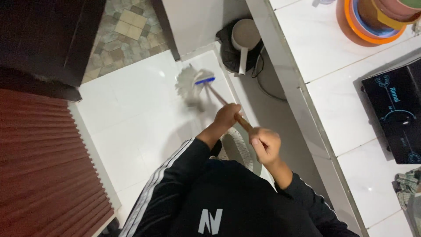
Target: Mopping the white tile floor in a room containing a kitchenette.
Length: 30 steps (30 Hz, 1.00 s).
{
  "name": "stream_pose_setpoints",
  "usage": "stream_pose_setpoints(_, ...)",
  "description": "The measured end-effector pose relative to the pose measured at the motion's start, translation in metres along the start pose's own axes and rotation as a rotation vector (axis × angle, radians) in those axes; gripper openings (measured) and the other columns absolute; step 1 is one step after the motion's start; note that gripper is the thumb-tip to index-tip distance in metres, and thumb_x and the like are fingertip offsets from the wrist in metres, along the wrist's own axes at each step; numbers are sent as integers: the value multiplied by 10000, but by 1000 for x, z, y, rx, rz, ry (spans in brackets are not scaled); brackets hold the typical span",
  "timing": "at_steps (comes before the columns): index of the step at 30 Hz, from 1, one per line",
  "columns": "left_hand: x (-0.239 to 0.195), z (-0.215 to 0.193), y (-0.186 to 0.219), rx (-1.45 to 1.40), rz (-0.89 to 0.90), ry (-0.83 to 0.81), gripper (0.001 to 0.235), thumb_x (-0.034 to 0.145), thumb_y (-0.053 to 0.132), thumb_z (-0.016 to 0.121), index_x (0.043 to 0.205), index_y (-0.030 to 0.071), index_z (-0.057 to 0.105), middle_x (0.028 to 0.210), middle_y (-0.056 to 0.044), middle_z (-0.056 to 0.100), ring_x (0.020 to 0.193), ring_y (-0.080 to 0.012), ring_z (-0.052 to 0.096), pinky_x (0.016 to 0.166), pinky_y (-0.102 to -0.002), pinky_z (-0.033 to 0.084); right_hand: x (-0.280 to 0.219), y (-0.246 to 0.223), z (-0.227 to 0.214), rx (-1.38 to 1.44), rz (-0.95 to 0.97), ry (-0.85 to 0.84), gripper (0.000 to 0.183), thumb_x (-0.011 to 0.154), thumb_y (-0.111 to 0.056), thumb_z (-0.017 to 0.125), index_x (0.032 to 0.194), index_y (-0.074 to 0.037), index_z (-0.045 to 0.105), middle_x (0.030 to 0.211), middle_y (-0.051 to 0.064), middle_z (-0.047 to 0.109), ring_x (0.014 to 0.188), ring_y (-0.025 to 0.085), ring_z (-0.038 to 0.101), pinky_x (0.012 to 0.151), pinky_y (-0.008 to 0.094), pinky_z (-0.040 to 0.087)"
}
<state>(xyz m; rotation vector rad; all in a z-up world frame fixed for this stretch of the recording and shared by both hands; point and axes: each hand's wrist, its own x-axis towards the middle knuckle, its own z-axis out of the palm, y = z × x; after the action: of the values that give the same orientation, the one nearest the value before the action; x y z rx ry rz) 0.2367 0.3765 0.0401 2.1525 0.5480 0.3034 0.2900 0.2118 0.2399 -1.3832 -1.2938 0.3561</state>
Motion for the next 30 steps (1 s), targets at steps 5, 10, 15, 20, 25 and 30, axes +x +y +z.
stream_pose_setpoints(5,44,23,-28,-130,11,-4,344,926,271,720,745,38,543,799,-143,603,764,-335,631,729,-458,496,-5,30,-4,-125,286,120,285,1004,-113,556,750,3,611,643,67,564,566,156,549,547,318,422)
stream_pose_setpoints(10,37,97,-17,-290,-172,-147,158,932,212,687,833,90,668,862,-154,668,809,-321,658,726,-464,512,-45,22,-53,-123,386,234,343,1024,-125,549,704,-1,539,646,58,535,559,142,489,530,308,401)
stream_pose_setpoints(15,11,99,27,-94,194,-331,155,795,202,766,929,143,715,872,-105,712,839,-308,694,730,-471,539,-37,-42,-65,88,429,386,350,1078,-130,521,759,14,530,662,76,539,544,137,466,512,312,412)
stream_pose_setpoints(20,4,77,25,-277,303,-242,257,768,197,800,997,136,703,927,-122,692,896,-342,687,775,-471,544,-20,-57,-38,64,290,437,369,1092,-163,529,763,4,539,626,49,493,551,122,479,547,319,441)
stream_pose_setpoints(25,38,41,-12,-163,358,-116,231,733,110,772,949,130,693,944,-113,690,930,-351,678,780,-474,537,-5,-9,-5,35,269,430,393,1091,-158,551,738,10,507,628,52,487,558,124,457,529,303,402)
stream_pose_setpoints(30,35,-21,-31,7,195,-146,114,734,68,748,817,124,694,928,-122,689,921,-367,668,756,-483,529,16,10,30,-91,302,297,405,1088,-146,535,721,20,501,630,65,513,542,138,449,504,291,371)
